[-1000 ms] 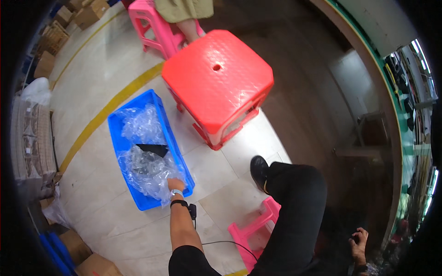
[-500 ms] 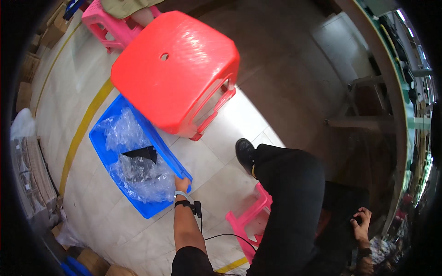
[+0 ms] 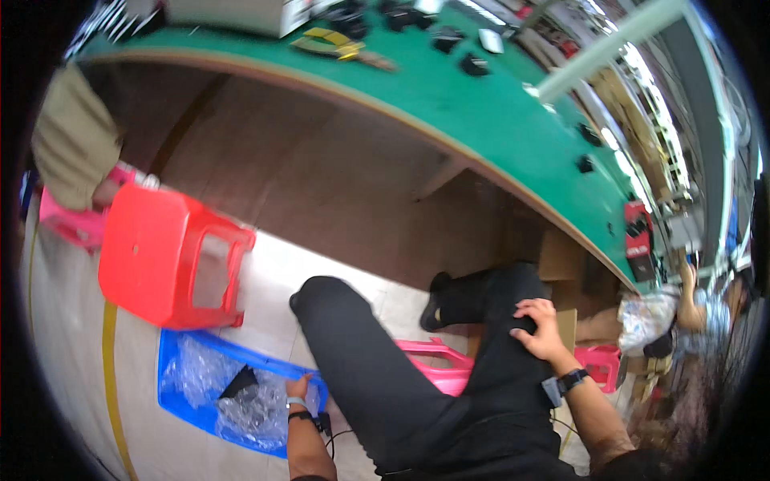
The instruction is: Assembling electronic components into plastic housings and preparing them for packaging.
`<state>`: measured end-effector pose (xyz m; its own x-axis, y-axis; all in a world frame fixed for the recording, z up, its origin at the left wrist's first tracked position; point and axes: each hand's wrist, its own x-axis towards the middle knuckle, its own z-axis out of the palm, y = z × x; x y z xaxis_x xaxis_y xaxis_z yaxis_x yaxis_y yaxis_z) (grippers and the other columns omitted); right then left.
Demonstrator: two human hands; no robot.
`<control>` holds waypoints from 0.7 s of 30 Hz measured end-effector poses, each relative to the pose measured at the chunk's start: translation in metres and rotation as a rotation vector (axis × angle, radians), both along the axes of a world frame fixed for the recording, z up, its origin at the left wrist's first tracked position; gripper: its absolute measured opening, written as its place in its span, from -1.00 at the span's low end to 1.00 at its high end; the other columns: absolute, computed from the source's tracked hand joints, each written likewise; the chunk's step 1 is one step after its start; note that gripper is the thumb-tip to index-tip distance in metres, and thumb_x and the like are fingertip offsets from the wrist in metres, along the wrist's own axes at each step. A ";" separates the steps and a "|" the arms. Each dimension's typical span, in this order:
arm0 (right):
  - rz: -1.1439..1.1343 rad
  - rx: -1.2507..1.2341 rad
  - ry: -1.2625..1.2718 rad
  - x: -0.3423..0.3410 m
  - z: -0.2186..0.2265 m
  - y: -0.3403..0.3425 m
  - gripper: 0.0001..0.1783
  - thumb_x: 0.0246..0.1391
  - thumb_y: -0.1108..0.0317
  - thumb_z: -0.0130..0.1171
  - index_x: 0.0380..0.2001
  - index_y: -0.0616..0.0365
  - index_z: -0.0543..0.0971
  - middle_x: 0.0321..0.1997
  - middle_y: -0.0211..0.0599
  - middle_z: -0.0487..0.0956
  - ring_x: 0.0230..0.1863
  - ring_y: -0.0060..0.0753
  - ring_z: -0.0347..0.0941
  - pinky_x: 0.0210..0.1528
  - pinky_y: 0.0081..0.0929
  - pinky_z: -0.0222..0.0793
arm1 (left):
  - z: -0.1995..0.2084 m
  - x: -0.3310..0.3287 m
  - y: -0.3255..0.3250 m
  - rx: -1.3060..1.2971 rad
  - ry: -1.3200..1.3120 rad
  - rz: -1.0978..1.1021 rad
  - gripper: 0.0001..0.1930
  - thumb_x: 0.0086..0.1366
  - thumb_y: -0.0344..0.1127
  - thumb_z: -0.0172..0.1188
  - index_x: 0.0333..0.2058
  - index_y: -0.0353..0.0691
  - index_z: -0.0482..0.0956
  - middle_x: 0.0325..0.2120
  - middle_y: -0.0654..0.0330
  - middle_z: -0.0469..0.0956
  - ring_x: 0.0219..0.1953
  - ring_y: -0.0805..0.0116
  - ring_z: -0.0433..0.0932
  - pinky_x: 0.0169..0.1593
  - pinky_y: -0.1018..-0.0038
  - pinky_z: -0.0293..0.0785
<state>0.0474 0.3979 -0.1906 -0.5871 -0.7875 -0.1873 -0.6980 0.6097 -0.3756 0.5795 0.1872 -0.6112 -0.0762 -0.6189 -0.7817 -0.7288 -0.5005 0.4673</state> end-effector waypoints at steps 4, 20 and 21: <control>-0.414 -0.399 -0.571 -0.025 0.002 0.050 -0.46 -0.02 0.42 0.37 0.06 0.14 0.46 0.11 -0.32 0.54 0.14 -0.42 0.44 0.19 -0.33 0.34 | 0.024 -0.015 0.014 -0.173 -0.558 -0.370 -0.48 0.21 -0.11 0.28 0.00 -0.44 0.55 -0.02 -0.09 0.59 0.04 0.11 0.56 0.16 0.19 0.44; -1.504 -0.232 -0.481 -0.082 -0.304 0.391 -0.46 -0.13 0.22 0.44 -0.09 0.30 0.56 -0.04 -0.05 0.60 -0.04 -0.23 0.56 0.04 -0.38 0.47 | 0.387 -0.202 -0.033 -1.083 -0.267 -0.989 -0.55 0.37 -0.09 0.12 0.08 -0.31 0.47 0.08 -0.13 0.48 0.07 0.00 0.48 0.14 0.14 0.43; -1.550 -0.247 -0.641 -0.095 -0.316 0.381 -0.14 -0.14 0.12 0.45 0.16 0.40 0.37 0.06 0.05 0.58 0.03 -0.10 0.54 0.08 -0.26 0.43 | 0.392 -0.216 -0.024 -1.097 -0.331 -1.067 -0.54 0.36 -0.08 0.14 0.08 -0.30 0.47 0.08 -0.15 0.47 0.08 -0.02 0.48 0.14 0.13 0.43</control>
<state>-0.0473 0.7794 -0.5067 -0.6623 0.3675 -0.6529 0.7453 0.4119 -0.5242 0.3630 0.1636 -0.2193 -0.7568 -0.6496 -0.0723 -0.6511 0.7590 -0.0033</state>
